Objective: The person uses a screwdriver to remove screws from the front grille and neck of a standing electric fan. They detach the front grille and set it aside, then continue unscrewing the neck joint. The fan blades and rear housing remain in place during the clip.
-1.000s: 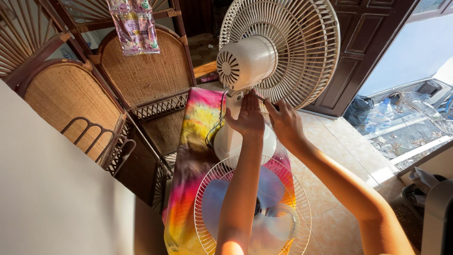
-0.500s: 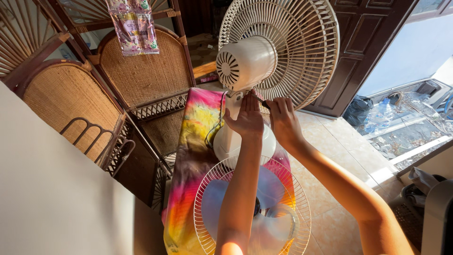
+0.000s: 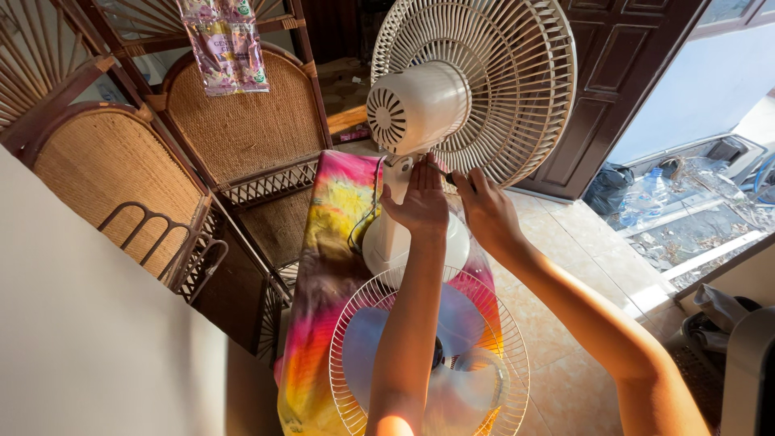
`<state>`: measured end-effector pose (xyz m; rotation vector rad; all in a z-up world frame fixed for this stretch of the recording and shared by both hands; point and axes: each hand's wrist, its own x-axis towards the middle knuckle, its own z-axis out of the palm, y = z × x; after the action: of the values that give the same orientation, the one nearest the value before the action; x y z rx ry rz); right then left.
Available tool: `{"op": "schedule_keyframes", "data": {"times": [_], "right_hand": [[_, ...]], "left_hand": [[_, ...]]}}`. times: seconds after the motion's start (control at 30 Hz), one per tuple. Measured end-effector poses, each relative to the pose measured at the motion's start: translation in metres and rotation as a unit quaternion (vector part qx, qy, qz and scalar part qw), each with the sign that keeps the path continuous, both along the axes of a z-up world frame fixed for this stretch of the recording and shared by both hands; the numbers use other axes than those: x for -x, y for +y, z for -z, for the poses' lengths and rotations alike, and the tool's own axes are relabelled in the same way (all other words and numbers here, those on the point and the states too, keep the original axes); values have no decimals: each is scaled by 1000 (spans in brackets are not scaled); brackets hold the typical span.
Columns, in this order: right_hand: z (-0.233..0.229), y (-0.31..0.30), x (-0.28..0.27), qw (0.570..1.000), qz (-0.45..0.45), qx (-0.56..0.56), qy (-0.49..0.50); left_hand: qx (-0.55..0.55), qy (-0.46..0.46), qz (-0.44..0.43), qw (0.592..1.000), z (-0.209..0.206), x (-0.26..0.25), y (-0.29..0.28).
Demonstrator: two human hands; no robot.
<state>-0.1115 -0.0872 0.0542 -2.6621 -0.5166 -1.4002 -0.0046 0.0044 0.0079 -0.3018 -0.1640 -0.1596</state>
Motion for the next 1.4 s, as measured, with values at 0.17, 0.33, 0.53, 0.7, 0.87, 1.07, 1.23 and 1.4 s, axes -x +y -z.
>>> {"op": "schedule_keyframes", "data": {"times": [0.17,0.33,0.53,0.7,0.87,1.07,1.23,1.4], "right_hand": [[-15,7,11,999,-12,-42,12],[-17,9,15,996,-36,-80,6],[38,-37,21,946,-62,-286,138],[98,-51,26,783,-139,-528,299],[108,1,72,840,-162,-431,288],[85,71,99,871,-178,-365,277],[87,83,93,841,-197,-431,259],[96,66,71,737,-283,-551,271]], "left_hand": [[12,16,9,1000,10,-12,-2],[-38,28,21,999,26,-30,-8],[-249,-81,5,965,41,-4,27],[-271,-94,32,957,38,69,84],[-248,-73,55,964,50,145,113],[-225,-88,59,969,70,169,112],[-245,-98,49,963,71,172,104],[-354,-147,49,922,55,168,100]]}}
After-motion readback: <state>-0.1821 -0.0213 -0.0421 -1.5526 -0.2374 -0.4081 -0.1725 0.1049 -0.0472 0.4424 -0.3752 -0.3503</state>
